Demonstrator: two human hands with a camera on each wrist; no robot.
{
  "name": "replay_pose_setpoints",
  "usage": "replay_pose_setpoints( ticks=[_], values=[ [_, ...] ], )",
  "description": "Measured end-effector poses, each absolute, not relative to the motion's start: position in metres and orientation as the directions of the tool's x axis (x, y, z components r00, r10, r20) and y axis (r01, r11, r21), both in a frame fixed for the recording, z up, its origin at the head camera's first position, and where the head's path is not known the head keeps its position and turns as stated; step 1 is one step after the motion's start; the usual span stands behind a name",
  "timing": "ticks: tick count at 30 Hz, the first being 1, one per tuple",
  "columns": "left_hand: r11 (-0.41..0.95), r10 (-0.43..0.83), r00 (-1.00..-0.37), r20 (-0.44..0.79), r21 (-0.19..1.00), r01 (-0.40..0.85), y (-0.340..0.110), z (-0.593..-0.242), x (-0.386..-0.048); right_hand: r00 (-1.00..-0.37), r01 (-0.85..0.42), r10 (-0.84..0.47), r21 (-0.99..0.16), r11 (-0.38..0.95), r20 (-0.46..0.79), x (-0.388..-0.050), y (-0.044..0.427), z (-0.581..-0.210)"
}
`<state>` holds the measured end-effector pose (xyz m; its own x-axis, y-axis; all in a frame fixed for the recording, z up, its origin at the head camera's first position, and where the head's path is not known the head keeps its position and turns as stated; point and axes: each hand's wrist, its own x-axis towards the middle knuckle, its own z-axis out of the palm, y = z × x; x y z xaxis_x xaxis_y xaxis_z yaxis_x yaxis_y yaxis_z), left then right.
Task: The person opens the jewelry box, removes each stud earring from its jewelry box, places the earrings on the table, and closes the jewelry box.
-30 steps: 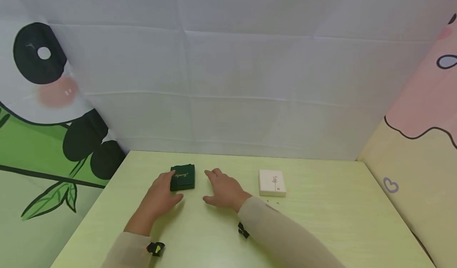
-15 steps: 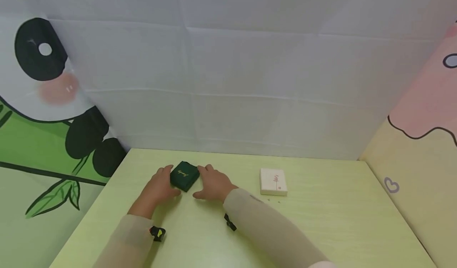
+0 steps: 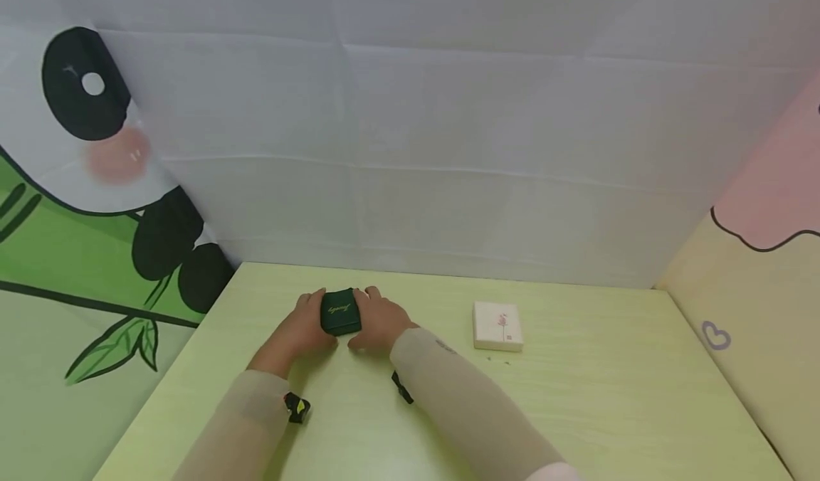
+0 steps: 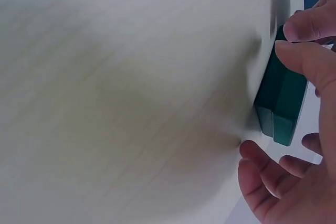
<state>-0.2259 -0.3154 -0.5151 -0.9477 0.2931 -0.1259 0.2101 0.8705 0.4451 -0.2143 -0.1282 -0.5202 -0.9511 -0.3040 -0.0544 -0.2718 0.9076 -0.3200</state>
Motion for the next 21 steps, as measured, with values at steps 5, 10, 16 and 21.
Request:
replay_pose_setpoints(
  ticks=[5,10,16,21],
  values=[
    [0.838,0.349,-0.928,-0.127,0.485,0.249,-0.317,-0.517,-0.233,-0.946,-0.274,-0.313,-0.313,0.909,-0.08,-0.215,-0.133,-0.522],
    [0.821,0.372,-0.92,-0.125,0.507,0.263,-0.32,-0.52,-0.241,-0.947,-0.246,-0.301,-0.351,0.903,-0.113,-0.213,-0.137,-0.522],
    [0.806,0.375,-0.92,-0.113,0.529,0.263,-0.326,-0.523,-0.241,-0.949,-0.236,-0.294,-0.37,0.898,-0.11,-0.214,-0.14,-0.52],
    [0.797,0.379,-0.921,-0.091,0.537,0.275,-0.329,-0.523,-0.236,-0.936,-0.267,-0.335,-0.399,0.877,-0.11,-0.215,-0.141,-0.516]
  ],
)
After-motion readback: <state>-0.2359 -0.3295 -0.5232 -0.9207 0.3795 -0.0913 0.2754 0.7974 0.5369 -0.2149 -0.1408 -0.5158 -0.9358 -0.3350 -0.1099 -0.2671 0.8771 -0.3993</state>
